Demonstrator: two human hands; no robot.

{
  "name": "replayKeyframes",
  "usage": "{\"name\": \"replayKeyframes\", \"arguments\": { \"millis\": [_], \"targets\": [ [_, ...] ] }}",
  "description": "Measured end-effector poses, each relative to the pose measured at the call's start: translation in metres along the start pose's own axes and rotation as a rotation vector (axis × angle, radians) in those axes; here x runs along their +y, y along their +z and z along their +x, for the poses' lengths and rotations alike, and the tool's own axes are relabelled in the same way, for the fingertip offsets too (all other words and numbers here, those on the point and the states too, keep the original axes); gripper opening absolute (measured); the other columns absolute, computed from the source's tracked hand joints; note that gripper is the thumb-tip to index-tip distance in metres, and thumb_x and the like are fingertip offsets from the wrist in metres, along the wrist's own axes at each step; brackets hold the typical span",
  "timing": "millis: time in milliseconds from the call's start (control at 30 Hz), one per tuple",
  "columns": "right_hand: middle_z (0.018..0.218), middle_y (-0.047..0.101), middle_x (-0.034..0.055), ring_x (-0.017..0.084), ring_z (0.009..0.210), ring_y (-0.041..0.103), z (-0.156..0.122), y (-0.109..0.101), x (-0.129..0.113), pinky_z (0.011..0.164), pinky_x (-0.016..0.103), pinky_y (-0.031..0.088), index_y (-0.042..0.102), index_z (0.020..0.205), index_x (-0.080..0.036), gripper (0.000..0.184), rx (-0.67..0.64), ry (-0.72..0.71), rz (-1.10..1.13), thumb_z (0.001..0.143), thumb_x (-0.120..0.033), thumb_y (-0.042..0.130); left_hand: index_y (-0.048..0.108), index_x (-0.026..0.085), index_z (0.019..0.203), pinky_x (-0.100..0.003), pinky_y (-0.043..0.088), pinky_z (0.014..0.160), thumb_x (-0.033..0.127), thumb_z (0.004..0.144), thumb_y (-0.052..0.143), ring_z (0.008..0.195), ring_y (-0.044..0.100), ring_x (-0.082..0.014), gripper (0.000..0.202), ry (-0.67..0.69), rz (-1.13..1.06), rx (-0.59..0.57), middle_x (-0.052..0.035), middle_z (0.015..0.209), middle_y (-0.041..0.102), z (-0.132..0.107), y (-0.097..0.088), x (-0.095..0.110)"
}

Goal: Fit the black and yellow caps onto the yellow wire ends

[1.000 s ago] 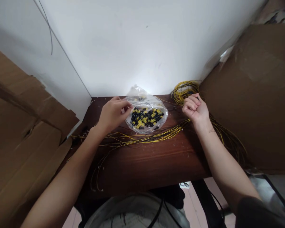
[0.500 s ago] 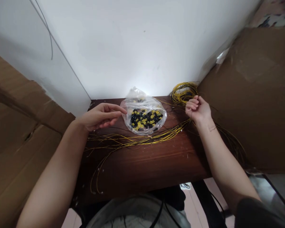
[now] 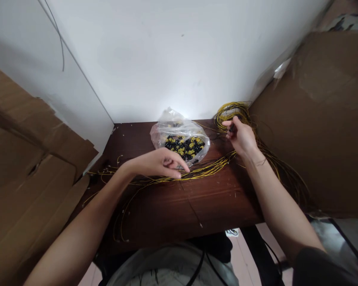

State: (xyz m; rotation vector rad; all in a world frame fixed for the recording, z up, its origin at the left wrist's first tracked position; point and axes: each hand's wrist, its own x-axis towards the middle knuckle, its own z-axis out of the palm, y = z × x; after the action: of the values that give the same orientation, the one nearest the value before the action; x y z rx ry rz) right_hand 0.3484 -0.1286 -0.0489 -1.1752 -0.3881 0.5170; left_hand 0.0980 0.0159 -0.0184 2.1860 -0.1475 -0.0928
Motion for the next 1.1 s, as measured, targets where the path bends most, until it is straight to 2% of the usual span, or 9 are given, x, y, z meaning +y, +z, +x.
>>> {"name": "replayKeyframes", "arguments": {
  "millis": [67, 100, 233, 367, 500, 600, 733, 933, 1100],
  "targets": [
    [0.042, 0.032, -0.0083, 0.003, 0.035, 0.026, -0.001, 0.001, 0.001, 0.033, 0.016, 0.027, 0.064, 0.067, -0.016, 0.027, -0.024, -0.006, -0.008, 0.075, -0.041, 0.066, 0.072, 0.023, 0.095, -0.021, 0.028, 0.049, 0.023, 0.07, 0.067, 0.05, 0.038, -0.0081, 0.026, 0.029, 0.065, -0.121, 0.0042, 0.056, 0.044, 0.002, 0.005, 0.001],
    [0.042, 0.03, -0.0088, 0.003, 0.035, 0.025, -0.001, 0.001, 0.0, 0.032, 0.016, 0.025, 0.065, 0.068, -0.015, 0.026, -0.054, 0.016, 0.006, 0.075, -0.041, 0.066, 0.073, 0.024, 0.092, -0.021, 0.029, 0.049, 0.021, 0.068, 0.068, 0.05, 0.039, -0.0082, 0.024, 0.04, 0.096, -0.125, 0.0043, 0.056, 0.044, 0.003, 0.007, 0.001],
    [0.043, 0.037, -0.0076, 0.002, 0.037, 0.03, -0.004, 0.004, -0.003, 0.032, 0.015, 0.026, 0.065, 0.069, -0.015, 0.024, -0.166, 0.082, 0.066, 0.075, -0.038, 0.067, 0.074, 0.02, 0.072, -0.021, 0.035, 0.056, 0.02, 0.071, 0.066, 0.056, 0.048, -0.0091, 0.008, 0.058, 0.122, -0.012, 0.001, 0.058, 0.054, 0.007, 0.012, -0.002],
    [0.05, 0.054, -0.003, 0.003, 0.043, 0.043, -0.008, 0.006, -0.006, 0.036, 0.014, 0.033, 0.067, 0.07, -0.015, 0.023, -0.264, 0.031, 0.013, 0.072, -0.038, 0.071, 0.073, 0.018, 0.079, -0.024, 0.042, 0.068, 0.026, 0.082, 0.056, 0.072, 0.056, -0.012, 0.019, 0.046, 0.041, 0.241, -0.0048, 0.077, 0.065, 0.006, 0.006, -0.004],
    [0.057, 0.061, 0.0006, 0.005, 0.047, 0.051, -0.017, 0.01, -0.007, 0.039, 0.015, 0.039, 0.071, 0.073, -0.014, 0.024, -0.401, 0.052, -0.119, 0.068, -0.038, 0.073, 0.072, 0.016, 0.085, -0.026, 0.044, 0.068, 0.03, 0.088, 0.047, 0.071, 0.054, -0.0109, 0.029, -0.019, -0.1, 0.57, -0.0063, 0.083, 0.065, 0.007, 0.003, -0.01],
    [0.065, 0.066, 0.0022, 0.006, 0.053, 0.056, -0.026, 0.017, -0.004, 0.046, 0.016, 0.045, 0.073, 0.079, -0.016, 0.021, -0.492, 0.088, -0.156, 0.067, -0.033, 0.075, 0.069, 0.013, 0.088, -0.026, 0.045, 0.065, 0.032, 0.087, 0.049, 0.068, 0.053, -0.0108, 0.028, -0.006, -0.375, 0.677, -0.007, 0.08, 0.064, 0.014, 0.01, -0.02],
    [0.073, 0.069, 0.0035, 0.009, 0.062, 0.061, -0.037, 0.029, 0.004, 0.056, 0.02, 0.051, 0.073, 0.085, -0.018, 0.021, -0.588, 0.087, -0.148, 0.066, -0.027, 0.075, 0.068, 0.014, 0.088, -0.025, 0.043, 0.059, 0.032, 0.084, 0.052, 0.065, 0.053, -0.0108, 0.025, 0.034, -0.664, 0.646, -0.0053, 0.07, 0.06, 0.024, 0.025, -0.028],
    [0.08, 0.071, 0.0027, 0.013, 0.071, 0.062, -0.05, 0.044, 0.017, 0.068, 0.029, 0.052, 0.074, 0.088, -0.024, 0.02, -0.671, 0.065, -0.22, 0.067, -0.027, 0.073, 0.065, 0.016, 0.085, -0.021, 0.031, 0.044, 0.037, 0.083, 0.053, 0.047, 0.039, -0.0063, 0.024, -0.079, -0.646, 0.613, 0.0013, 0.055, 0.046, 0.028, 0.036, -0.027],
    [0.074, 0.068, 0.0, 0.01, 0.065, 0.057, -0.051, 0.045, 0.024, 0.067, 0.026, 0.048, 0.074, 0.087, -0.025, 0.018, -0.641, -0.04, -0.312, 0.069, -0.027, 0.072, 0.058, 0.014, 0.082, -0.018, 0.022, 0.038, 0.039, 0.082, 0.055, 0.04, 0.03, -0.002, 0.025, -0.134, -0.623, 0.621, 0.0028, 0.056, 0.046, 0.027, 0.041, -0.027]
  ]
}}
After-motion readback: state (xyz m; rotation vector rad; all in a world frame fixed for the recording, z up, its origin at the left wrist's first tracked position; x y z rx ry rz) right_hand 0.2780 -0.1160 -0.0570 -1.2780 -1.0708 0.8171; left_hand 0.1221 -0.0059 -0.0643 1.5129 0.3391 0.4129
